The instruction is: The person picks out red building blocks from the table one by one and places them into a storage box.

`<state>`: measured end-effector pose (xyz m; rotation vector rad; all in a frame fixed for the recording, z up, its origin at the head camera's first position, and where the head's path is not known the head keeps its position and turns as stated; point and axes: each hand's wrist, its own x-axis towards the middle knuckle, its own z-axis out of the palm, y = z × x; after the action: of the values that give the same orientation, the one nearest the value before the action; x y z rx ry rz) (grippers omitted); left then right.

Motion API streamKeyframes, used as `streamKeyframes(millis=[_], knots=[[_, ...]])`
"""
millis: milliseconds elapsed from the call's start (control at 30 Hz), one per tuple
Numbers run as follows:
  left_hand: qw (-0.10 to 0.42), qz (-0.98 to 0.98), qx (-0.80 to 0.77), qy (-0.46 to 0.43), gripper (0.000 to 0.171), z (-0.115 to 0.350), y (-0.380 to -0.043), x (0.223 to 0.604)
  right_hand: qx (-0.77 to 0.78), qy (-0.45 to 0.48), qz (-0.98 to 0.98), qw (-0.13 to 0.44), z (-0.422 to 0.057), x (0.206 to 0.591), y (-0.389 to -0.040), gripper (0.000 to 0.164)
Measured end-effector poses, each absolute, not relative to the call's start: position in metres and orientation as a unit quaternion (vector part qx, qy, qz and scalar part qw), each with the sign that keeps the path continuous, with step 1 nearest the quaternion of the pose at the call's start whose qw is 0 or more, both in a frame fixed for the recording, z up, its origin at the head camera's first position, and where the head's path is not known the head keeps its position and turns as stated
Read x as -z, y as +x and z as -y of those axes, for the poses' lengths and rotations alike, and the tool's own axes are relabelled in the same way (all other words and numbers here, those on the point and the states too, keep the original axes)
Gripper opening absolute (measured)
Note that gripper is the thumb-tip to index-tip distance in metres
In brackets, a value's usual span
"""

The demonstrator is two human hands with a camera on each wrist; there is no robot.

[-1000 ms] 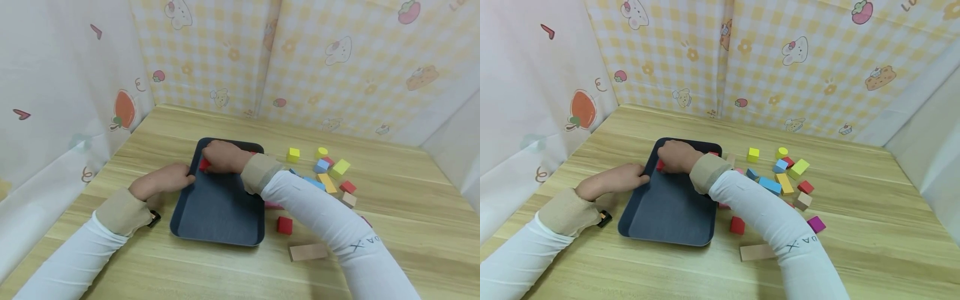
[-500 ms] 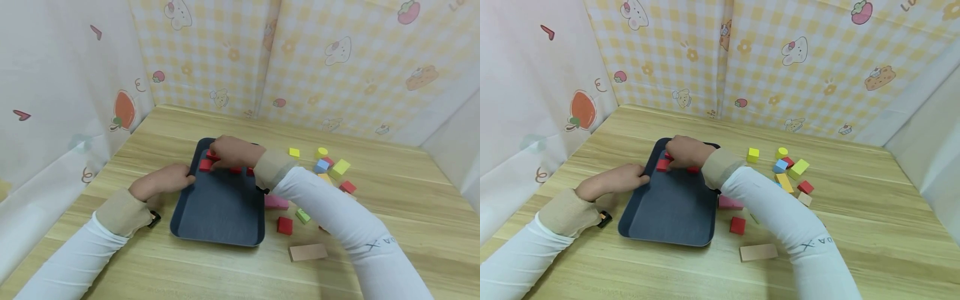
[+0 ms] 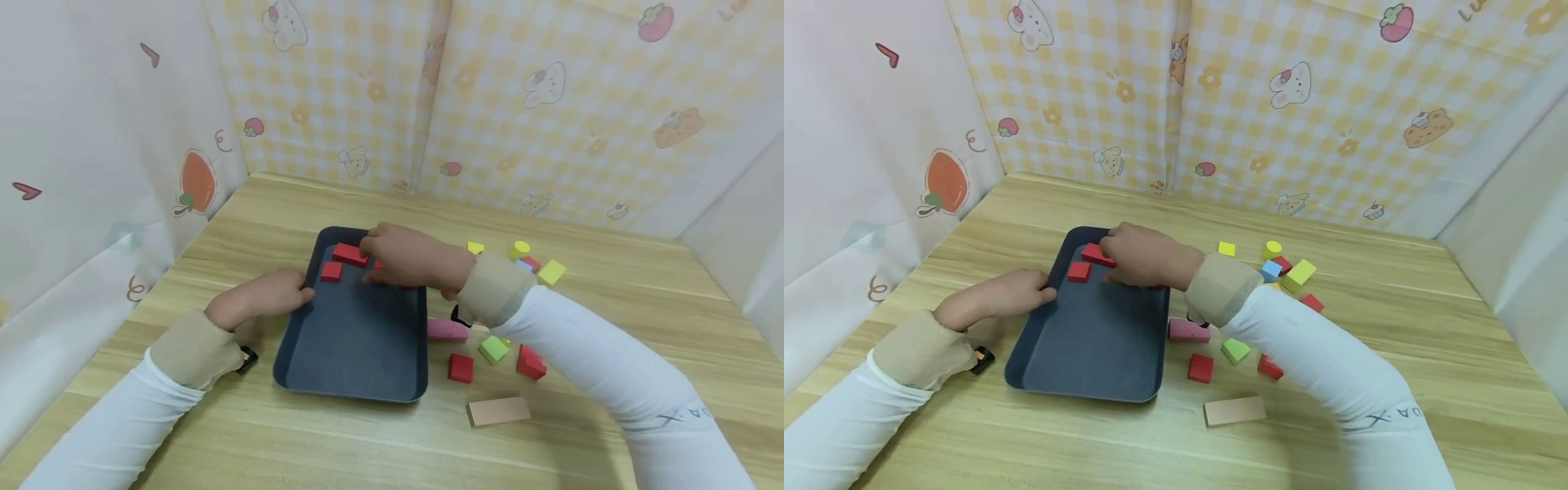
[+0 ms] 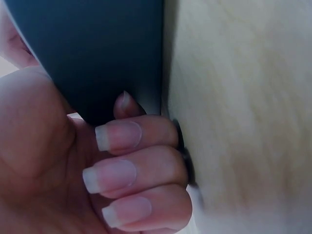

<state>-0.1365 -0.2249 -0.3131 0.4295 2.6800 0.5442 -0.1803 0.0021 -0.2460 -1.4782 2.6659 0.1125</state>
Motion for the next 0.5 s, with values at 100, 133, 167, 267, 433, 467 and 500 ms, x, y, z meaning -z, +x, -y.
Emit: streamKeyframes(millis=[100,133,167,267,433,467,500], knots=[[0.184,-0.951,-0.194,0.153,0.028,0.226,-0.136,0.314,-0.027,-0.496,-0.867,0.030,-0.013,0.245,-0.176,0.039],[0.185,-0.951,-0.193,0.153,0.028,0.226,-0.136,0.314,-0.025,-0.500,-0.865,0.025,-0.017,0.245,-0.174,0.038],[0.183,-0.952,-0.192,0.155,0.028,0.227,-0.136,0.314,-0.023,-0.501,-0.865,0.021,-0.021,0.245,-0.173,0.038],[0.181,-0.952,-0.189,0.157,0.029,0.227,-0.136,0.314,-0.009,-0.498,-0.867,0.019,-0.033,0.247,-0.168,0.038],[0.181,-0.952,-0.188,0.159,0.029,0.227,-0.137,0.314,0.004,-0.494,-0.869,0.024,-0.054,0.251,-0.162,0.035],[0.180,-0.952,-0.188,0.160,0.029,0.227,-0.137,0.315,0.006,-0.494,-0.869,0.024,-0.058,0.251,-0.160,0.034],[0.181,-0.952,-0.189,0.160,0.029,0.227,-0.137,0.315,0.007,-0.494,-0.869,0.025,-0.061,0.251,-0.159,0.033]])
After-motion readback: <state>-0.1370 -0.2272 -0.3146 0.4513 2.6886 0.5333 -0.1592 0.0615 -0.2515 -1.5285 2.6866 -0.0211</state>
